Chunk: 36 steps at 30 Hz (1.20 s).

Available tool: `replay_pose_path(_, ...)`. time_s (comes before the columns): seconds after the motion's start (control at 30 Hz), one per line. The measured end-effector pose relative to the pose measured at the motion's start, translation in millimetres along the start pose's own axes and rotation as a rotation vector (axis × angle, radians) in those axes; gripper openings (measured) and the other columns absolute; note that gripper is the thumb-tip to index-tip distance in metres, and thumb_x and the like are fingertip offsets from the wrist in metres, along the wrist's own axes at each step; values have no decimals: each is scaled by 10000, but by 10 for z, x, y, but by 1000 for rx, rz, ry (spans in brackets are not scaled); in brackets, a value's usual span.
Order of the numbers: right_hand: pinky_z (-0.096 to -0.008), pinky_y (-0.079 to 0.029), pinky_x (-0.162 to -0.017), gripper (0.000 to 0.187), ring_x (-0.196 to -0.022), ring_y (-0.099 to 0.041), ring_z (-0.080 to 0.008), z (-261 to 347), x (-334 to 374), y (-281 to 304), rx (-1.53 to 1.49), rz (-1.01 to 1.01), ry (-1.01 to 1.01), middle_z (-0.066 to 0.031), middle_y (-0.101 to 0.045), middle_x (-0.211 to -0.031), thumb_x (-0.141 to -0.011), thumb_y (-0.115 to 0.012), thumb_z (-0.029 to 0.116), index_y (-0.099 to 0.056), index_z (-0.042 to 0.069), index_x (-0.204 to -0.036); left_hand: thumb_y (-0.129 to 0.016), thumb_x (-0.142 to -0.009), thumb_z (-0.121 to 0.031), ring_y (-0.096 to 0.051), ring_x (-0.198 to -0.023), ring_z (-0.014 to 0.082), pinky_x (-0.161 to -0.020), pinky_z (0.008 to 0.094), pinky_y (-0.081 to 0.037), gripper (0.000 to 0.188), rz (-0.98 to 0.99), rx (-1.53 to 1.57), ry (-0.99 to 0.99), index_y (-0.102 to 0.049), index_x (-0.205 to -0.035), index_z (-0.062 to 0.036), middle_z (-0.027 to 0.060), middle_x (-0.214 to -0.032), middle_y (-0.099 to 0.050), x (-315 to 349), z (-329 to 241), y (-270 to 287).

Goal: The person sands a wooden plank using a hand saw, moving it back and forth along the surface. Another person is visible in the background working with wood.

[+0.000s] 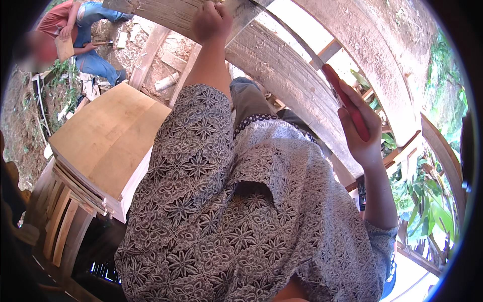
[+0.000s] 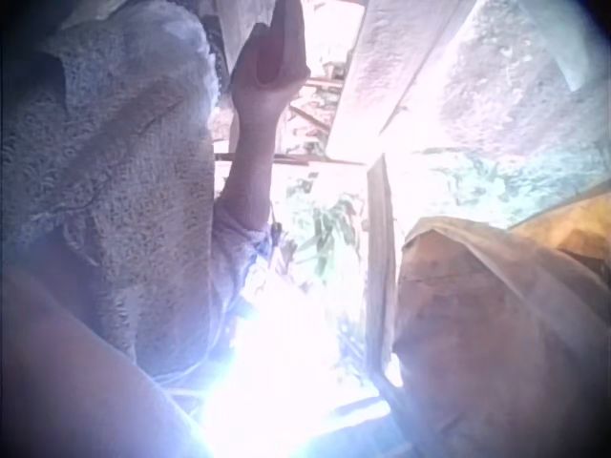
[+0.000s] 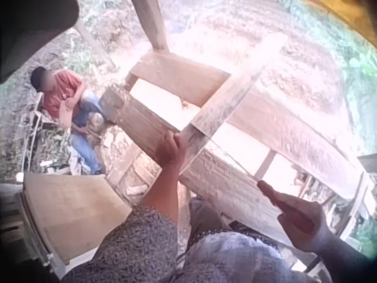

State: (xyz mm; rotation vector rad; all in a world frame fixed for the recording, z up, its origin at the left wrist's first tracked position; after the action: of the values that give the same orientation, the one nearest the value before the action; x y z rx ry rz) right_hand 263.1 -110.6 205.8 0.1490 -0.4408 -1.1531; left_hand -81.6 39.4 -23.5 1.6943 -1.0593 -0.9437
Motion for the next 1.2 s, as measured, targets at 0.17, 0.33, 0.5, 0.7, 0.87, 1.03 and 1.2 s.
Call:
replay_pose_path(0.17, -324, -442, -1095, 476, -1305, -601, -187, -13, -427, -129, -24, 40, 143, -139, -660, -1393, -987, -576, -71, -568, 24, -1453, -497, -954, -336, -671, -863, 395, -744, 557, -539, 298, -32, 10, -20, -629, -909, -72, 158, -919, -674, 38, 28, 28)
replay_pose_path(0.33, -348, -489, -1101, 469, -1322, -617, -213, -560, -2166, -878, 9, 21, 147, -77, -649, -1437, -1000, -528, 41, -608, 144, -1450, -457, -971, -336, -663, -926, 377, -829, 545, -524, 331, -49, 66, -34, -635, -888, -69, 156, -907, -679, 90, -104, 33)
replay_pose_path(0.5, -305, -548, -965, 345, -1116, -700, -197, -116, -2967, -1258, 106, 14, 4, -157, -748, -1197, -977, -581, 43, -682, -10, -1302, -558, -918, -330, -663, -898, 338, -762, 521, -533, 265, -20, 28, -78, -617, -910, -72, 119, -942, -659, 92, -94, -50)
replay_pose_path(0.7, -322, -482, -1084, 432, -1296, -630, -207, -104, -1624, -641, 140, 56, 146, -98, -662, -1415, -1015, -547, 59, -617, 123, -1436, -516, -953, -323, -665, -848, 421, -766, 560, -536, 261, -215, 107, -74, -606, -958, -78, 198, -897, -662, 31, 34, 92)
replay_pose_path(0.87, -362, -417, -1155, 477, -1354, -576, -217, 163, -242, 89, 125, 30, -71, -138, -646, -1420, -993, -518, -65, -555, 2, -1464, -539, -935, -313, -670, -854, 417, -754, 560, -539, 250, -77, 45, 46, -612, -949, -74, 186, -898, -665, -15, 33, 45)
replay_pose_path(1.03, -324, -486, -1066, 484, -1303, -596, -219, 308, -241, 201, 166, 100, -56, -203, -601, -1454, -1014, -530, -54, -500, -33, -1497, -540, -938, -319, -660, -882, 406, -778, 562, -532, 254, -76, 19, 18, -615, -978, -80, 197, -926, -654, 8, -54, 43)
replay_pose_path(1.2, -345, -471, -1129, 447, -1324, -595, -217, -264, -1374, -411, -28, 143, 165, -165, -636, -1422, -1031, -580, 20, -522, -48, -1469, -532, -943, -347, -663, -888, 370, -791, 541, -531, 287, -31, 62, 8, -627, -984, -79, 162, -963, -663, 106, -29, 91)
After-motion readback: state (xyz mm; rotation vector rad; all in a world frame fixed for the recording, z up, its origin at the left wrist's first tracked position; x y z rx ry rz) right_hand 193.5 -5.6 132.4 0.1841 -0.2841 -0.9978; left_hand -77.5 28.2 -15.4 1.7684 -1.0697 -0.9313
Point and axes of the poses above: each hand's wrist, its own x-axis away from the middle knuckle, its own y-axis out of the back of the hand, z = x × y, the point moved 4 cm from there along -x, towards the middle knuckle
